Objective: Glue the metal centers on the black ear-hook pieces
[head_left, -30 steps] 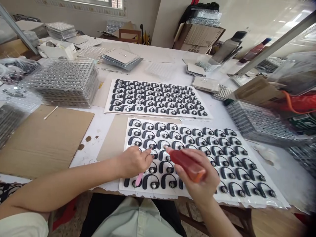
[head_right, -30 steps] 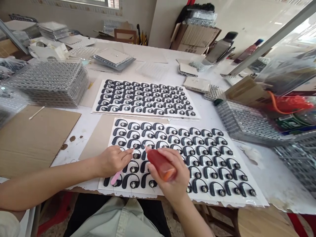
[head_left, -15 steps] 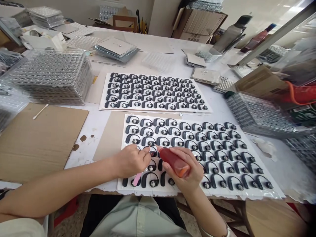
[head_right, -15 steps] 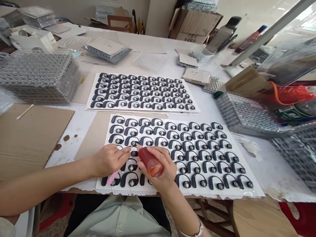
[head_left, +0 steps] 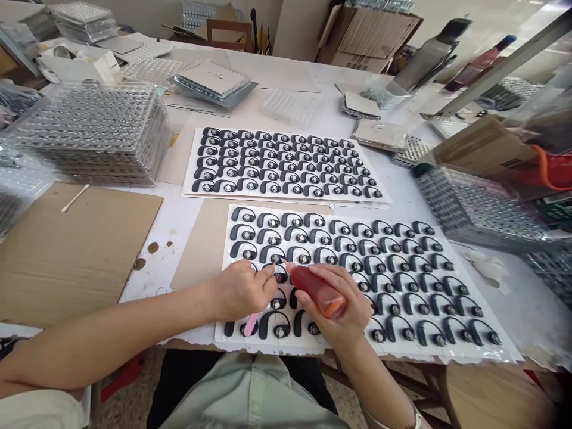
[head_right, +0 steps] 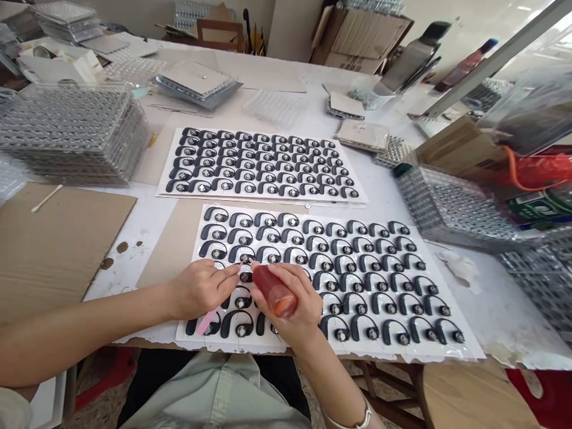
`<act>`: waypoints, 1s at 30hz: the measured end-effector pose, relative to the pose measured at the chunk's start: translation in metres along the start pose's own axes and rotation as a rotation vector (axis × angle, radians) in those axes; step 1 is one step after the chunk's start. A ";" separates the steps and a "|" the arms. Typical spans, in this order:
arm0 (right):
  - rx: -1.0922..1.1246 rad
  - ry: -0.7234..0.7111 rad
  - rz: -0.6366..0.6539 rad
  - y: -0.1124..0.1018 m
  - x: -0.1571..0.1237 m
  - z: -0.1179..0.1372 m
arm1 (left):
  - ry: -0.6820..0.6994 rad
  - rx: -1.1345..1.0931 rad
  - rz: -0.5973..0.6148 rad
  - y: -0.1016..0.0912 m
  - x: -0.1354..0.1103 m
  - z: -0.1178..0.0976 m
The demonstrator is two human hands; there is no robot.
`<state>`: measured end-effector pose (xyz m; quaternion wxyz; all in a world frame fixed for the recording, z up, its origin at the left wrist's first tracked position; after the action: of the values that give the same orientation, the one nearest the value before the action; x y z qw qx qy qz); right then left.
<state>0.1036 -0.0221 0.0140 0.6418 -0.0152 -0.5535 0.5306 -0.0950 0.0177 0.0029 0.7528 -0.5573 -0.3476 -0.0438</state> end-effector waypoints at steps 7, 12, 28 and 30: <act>0.004 0.020 -0.012 -0.001 0.000 0.001 | 0.000 -0.003 0.015 0.000 0.000 0.001; 0.016 0.030 -0.022 -0.002 -0.001 0.000 | 0.008 0.001 0.027 0.000 0.000 0.000; 0.073 0.032 -0.045 -0.002 -0.002 0.001 | -0.026 -0.060 0.005 -0.001 -0.001 0.004; 0.066 0.023 -0.044 -0.002 -0.001 0.002 | -0.042 -0.083 -0.005 0.001 -0.002 0.005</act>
<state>0.1041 -0.0248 0.0149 0.6596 0.0121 -0.5285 0.5343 -0.0983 0.0215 0.0016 0.7215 -0.5879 -0.3627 -0.0481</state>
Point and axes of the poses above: each hand's wrist, its own x-axis towards the middle knuckle, its own y-axis out of the palm, z = x × y, the point moved 1 cm from there along x, towards the middle knuckle, and after that the axes turned 4 degrees about -y, right-handed, at the moved point
